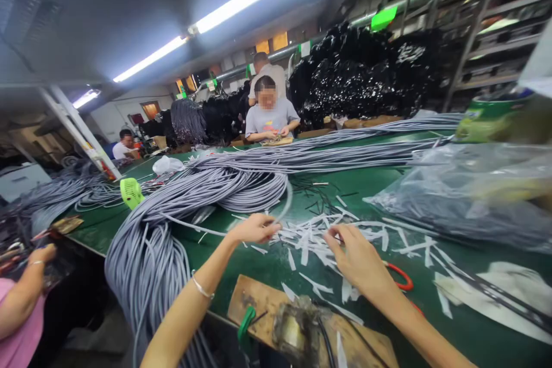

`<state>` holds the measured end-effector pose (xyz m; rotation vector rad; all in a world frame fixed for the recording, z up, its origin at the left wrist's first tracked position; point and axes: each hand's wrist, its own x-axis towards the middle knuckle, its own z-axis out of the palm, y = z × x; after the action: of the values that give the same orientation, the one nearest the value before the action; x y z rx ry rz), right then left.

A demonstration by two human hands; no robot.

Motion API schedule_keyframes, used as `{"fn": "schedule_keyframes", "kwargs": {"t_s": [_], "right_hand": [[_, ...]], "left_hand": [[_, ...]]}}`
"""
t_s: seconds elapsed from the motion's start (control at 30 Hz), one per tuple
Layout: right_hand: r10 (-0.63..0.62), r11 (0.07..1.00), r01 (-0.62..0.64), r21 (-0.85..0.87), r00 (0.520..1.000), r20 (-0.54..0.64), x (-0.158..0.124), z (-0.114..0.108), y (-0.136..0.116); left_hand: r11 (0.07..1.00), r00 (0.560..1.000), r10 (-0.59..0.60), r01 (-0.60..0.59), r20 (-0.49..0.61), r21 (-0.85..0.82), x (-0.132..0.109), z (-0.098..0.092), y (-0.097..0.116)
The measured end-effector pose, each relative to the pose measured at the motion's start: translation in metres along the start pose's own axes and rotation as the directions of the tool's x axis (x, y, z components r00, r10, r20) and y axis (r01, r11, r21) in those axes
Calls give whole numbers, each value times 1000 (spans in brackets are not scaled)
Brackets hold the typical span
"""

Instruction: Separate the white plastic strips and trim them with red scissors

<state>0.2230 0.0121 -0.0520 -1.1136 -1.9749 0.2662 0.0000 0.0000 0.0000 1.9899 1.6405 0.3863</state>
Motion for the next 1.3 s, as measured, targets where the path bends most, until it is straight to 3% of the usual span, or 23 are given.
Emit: {"fn": "schedule_keyframes", "kwargs": {"t_s": [0.17, 0.27, 0.37, 0.43, 0.53, 0.6, 0.67, 0.77, 0.83, 0.87, 0.9, 0.97, 1.03, 1.1, 1.23, 1.3], "right_hand": [[46, 996, -46, 71, 999, -7, 2, -12, 1], [129, 986, -127, 105, 992, -7, 2, -13, -1], [267, 928, -264, 264, 963, 24, 3, -16, -6], [325, 813, -318, 488, 943, 72, 6, -20, -10], [409, 508, -327, 797, 906, 112, 11, -27, -13], [490, 342, -283, 896, 867, 86, 14, -33, -11], [560, 277, -235, 931, 828, 42, 17, -36, -7], [583, 306, -243, 920, 812, 21, 16, -33, -6], [541, 361, -290, 887, 840, 55, 12, -26, -11], [507, 391, -313, 866, 858, 81, 10, -22, -14], [472, 417, -331, 846, 875, 109, 7, -18, -18], [424, 452, -351, 820, 894, 148, 3, -14, -23], [414, 467, -359, 808, 896, 159, 2, -15, -24], [434, 470, -357, 807, 890, 140, 2, -20, -22], [488, 452, -356, 818, 866, 108, 3, -25, -20], [482, 445, -373, 814, 866, 134, 2, -23, -22]], "left_hand": [[989, 989, 113, -122, -96, -88, -13, 20, 23], [977, 969, 154, -178, -192, -117, -33, 17, 17], [969, 969, 167, -196, -182, -153, -54, 5, 3], [970, 974, 154, -181, -163, -164, -65, -3, -8], [980, 981, 144, -159, -131, -117, -77, -14, -21], [988, 986, 136, -142, -101, -53, -80, -19, -27], [991, 986, 129, -124, -103, 48, -76, -25, -30], [957, 943, 88, 9, -320, 289, -58, -28, -26], [910, 872, 102, 112, -478, 400, -41, -20, -15], [898, 859, 139, 101, -493, 429, -33, -13, -7], [881, 863, 230, 12, -450, 473, -25, -4, 2], [829, 858, 442, -278, -263, 485, -10, 17, 22], [790, 806, 568, -477, -166, 386, 2, 37, 39], [788, 762, 605, -532, -231, 309, 8, 50, 48], [810, 669, 579, -537, -466, 236, 6, 66, 49], [825, 655, 549, -522, -519, 214, 0, 72, 47]]}}
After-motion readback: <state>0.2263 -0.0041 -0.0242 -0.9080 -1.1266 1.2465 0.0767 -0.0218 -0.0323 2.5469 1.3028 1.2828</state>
